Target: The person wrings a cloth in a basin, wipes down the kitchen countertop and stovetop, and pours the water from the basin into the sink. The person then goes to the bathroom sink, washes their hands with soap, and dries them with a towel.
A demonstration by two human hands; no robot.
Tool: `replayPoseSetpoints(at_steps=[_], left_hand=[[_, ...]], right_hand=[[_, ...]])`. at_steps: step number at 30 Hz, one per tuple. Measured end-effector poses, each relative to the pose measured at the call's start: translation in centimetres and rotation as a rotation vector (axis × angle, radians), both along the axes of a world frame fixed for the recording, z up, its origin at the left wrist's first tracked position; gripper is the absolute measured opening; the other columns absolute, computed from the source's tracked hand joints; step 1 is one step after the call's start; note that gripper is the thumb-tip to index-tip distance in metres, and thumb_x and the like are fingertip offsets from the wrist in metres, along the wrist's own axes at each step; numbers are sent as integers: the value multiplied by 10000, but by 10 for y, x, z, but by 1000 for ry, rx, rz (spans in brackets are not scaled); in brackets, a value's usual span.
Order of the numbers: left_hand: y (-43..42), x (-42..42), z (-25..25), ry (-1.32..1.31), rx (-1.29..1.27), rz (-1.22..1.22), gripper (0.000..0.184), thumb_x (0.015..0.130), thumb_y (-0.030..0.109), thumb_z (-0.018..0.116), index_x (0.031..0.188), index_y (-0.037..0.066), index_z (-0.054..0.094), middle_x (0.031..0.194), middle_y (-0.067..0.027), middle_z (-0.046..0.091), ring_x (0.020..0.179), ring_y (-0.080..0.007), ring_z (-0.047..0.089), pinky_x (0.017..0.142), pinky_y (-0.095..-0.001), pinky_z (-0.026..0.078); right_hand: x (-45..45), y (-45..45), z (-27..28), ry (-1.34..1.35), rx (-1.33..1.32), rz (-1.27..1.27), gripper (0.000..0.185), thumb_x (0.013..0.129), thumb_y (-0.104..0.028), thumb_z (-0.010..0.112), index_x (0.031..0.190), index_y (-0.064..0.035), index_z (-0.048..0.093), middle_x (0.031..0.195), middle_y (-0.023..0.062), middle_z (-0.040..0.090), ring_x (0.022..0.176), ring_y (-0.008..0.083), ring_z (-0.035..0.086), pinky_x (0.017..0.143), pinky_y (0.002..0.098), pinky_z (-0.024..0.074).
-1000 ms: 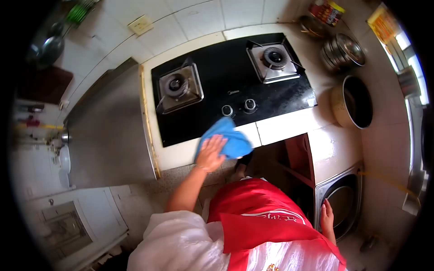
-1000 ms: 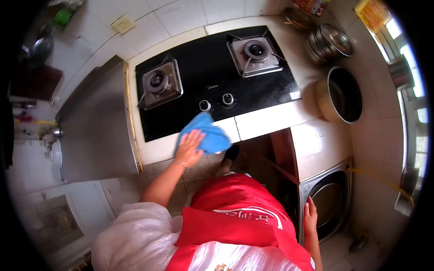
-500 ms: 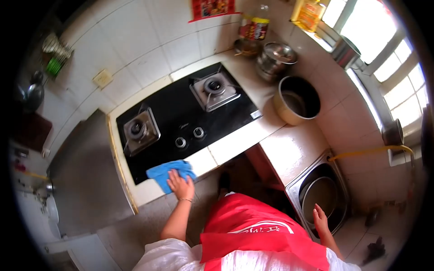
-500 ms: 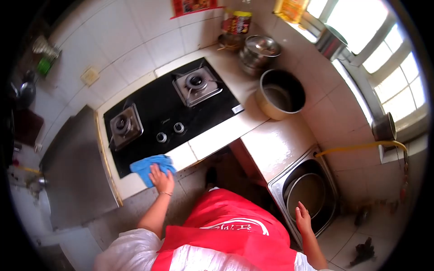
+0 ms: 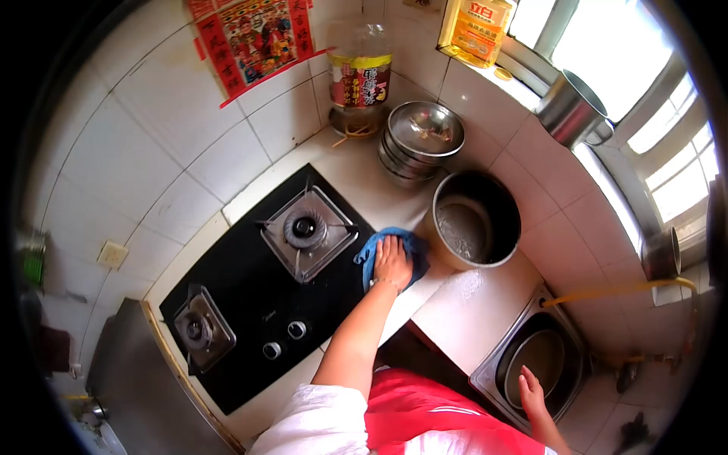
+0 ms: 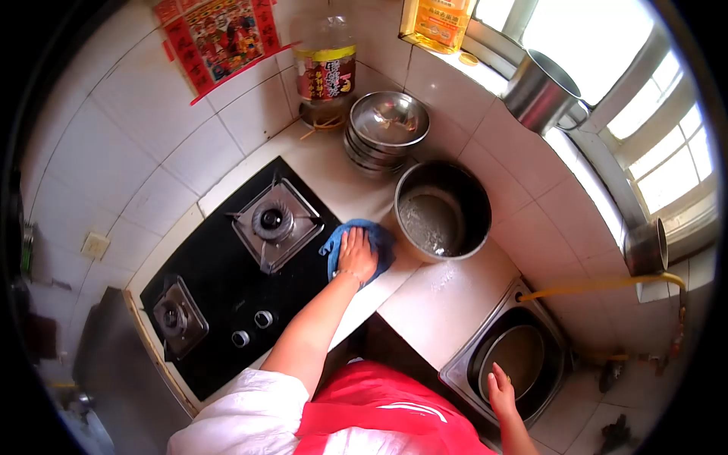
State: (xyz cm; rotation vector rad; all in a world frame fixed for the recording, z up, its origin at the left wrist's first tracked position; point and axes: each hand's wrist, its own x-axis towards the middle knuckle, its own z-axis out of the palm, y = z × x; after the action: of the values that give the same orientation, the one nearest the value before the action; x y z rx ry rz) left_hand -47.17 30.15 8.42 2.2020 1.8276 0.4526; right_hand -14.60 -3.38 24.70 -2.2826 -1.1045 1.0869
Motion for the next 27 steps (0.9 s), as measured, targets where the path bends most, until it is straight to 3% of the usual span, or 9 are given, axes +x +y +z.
replayPoseSetpoints(at_steps=[5, 9, 13, 15, 17, 19, 20, 24, 27], left_hand=[[132, 5, -2, 141, -126, 329, 568, 879, 294, 421, 1346, -27, 389, 1425, -164, 364, 1349, -300, 283, 1126, -434, 139], [239, -43, -9, 232, -155, 626, 507, 892, 295, 388, 1310, 10, 431, 1388, -137, 397, 1305, -282, 328, 1080, -423, 213], [304, -99, -14, 244, -144, 811, 485, 890, 303, 406, 1287, 31, 464, 1373, -118, 407, 1290, -268, 345, 1050, -406, 264], [317, -111, -10, 240, -110, 848, 481, 900, 311, 399, 1273, 19, 481, 1372, -116, 402, 1299, -267, 334, 1059, -411, 254], [319, -108, -6, 234, -70, 850, 481, 909, 319, 392, 1259, 7, 498, 1371, -115, 398, 1308, -267, 322, 1067, -415, 245], [315, -102, 1, 250, -38, 815, 483, 918, 327, 385, 1245, -4, 515, 1369, -114, 393, 1316, -267, 311, 1076, -419, 236], [317, -113, -24, 319, -25, 749, 518, 926, 370, 372, 1245, -16, 505, 1393, -125, 376, 1343, -268, 275, 1094, -434, 206], [286, -80, -12, 344, -74, 704, 557, 938, 390, 341, 1285, -27, 467, 1454, -137, 308, 1391, -271, 186, 1097, -484, 191], [251, -49, -27, 474, 10, 596, 602, 912, 405, 361, 1338, -17, 411, 1468, -145, 295, 1400, -282, 175, 1101, -521, 151]], right_hand=[[-16, 2, -7, 13, -42, -130, 418, 952, -197, 507, 1319, -4, 459, 1300, 157, 521, 1220, 220, 476, 1023, 304, 351], [-18, -23, -14, -41, -91, -185, 410, 941, -165, 519, 1311, 4, 464, 1281, 167, 529, 1201, 223, 493, 1011, 315, 371], [-25, -40, -12, 13, -92, -385, 413, 948, -218, 527, 1309, -21, 484, 1230, 138, 567, 1146, 181, 519, 969, 287, 395], [-28, -24, -11, -15, -118, -398, 426, 951, -230, 519, 1327, -35, 467, 1216, 120, 575, 1140, 176, 522, 942, 291, 414], [-27, 1, -12, 159, -93, -536, 461, 956, -254, 507, 1365, -58, 422, 1244, 108, 553, 1139, 192, 527, 909, 308, 438], [-37, 68, -3, 319, -36, -572, 516, 952, -256, 517, 1400, -61, 351, 1325, 138, 476, 1156, 218, 520, 922, 326, 436], [-43, 105, 0, 398, -4, -578, 549, 951, -258, 520, 1419, -63, 310, 1357, 151, 443, 1159, 230, 519, 916, 336, 443], [-71, 244, -13, 644, 88, -628, 715, 916, -335, 566, 1461, -92, 173, 1375, 171, 398, 1077, 254, 557, 803, 375, 512], [-75, 291, -23, 772, 32, -623, 570, 903, -238, 510, 1383, -82, 246, 1176, 157, 488, 901, 244, 588, 719, 373, 532]])
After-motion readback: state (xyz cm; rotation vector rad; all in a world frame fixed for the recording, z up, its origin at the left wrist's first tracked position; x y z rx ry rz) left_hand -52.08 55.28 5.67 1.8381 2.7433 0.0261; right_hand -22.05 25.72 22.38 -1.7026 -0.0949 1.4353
